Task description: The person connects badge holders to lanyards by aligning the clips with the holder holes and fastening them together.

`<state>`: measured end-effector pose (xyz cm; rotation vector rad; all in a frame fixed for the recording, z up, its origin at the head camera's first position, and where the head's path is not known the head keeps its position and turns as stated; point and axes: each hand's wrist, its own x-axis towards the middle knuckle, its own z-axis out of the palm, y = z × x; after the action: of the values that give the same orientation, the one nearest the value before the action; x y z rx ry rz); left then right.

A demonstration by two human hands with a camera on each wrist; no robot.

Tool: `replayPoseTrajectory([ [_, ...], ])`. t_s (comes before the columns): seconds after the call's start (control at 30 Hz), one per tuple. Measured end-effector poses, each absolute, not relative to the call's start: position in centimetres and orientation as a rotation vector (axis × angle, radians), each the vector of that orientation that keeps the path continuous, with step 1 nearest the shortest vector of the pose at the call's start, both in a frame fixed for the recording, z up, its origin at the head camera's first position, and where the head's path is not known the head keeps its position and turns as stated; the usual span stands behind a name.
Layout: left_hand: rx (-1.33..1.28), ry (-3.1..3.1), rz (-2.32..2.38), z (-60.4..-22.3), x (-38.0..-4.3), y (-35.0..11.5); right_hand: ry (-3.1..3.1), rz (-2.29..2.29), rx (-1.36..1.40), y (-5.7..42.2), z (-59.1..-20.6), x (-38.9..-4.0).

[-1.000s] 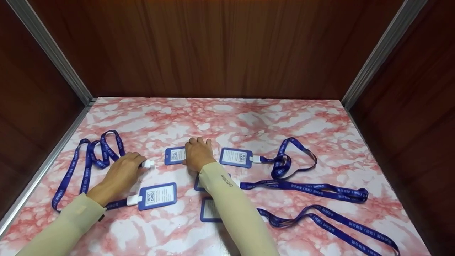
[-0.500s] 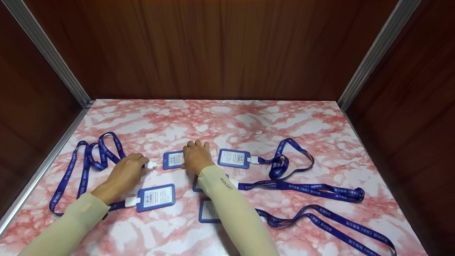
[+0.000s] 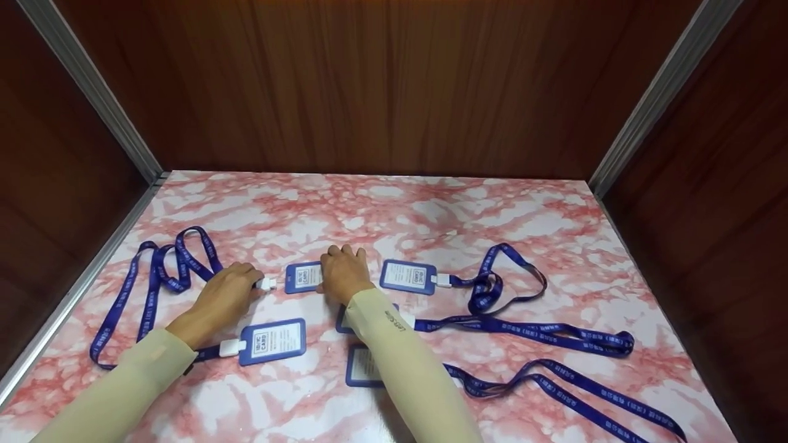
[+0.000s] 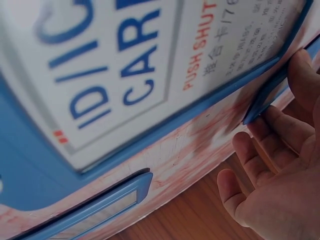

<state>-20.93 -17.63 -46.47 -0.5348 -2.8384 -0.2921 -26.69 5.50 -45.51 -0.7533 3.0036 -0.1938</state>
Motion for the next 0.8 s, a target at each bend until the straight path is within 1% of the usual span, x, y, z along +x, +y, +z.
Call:
replayPoseTrajectory([
  [0.8,-0.531,-2.841,-0.253,-46.42,-21.38,-17.06,3.018,-0.204,-0.767,5.49,-45.6,-26.61],
])
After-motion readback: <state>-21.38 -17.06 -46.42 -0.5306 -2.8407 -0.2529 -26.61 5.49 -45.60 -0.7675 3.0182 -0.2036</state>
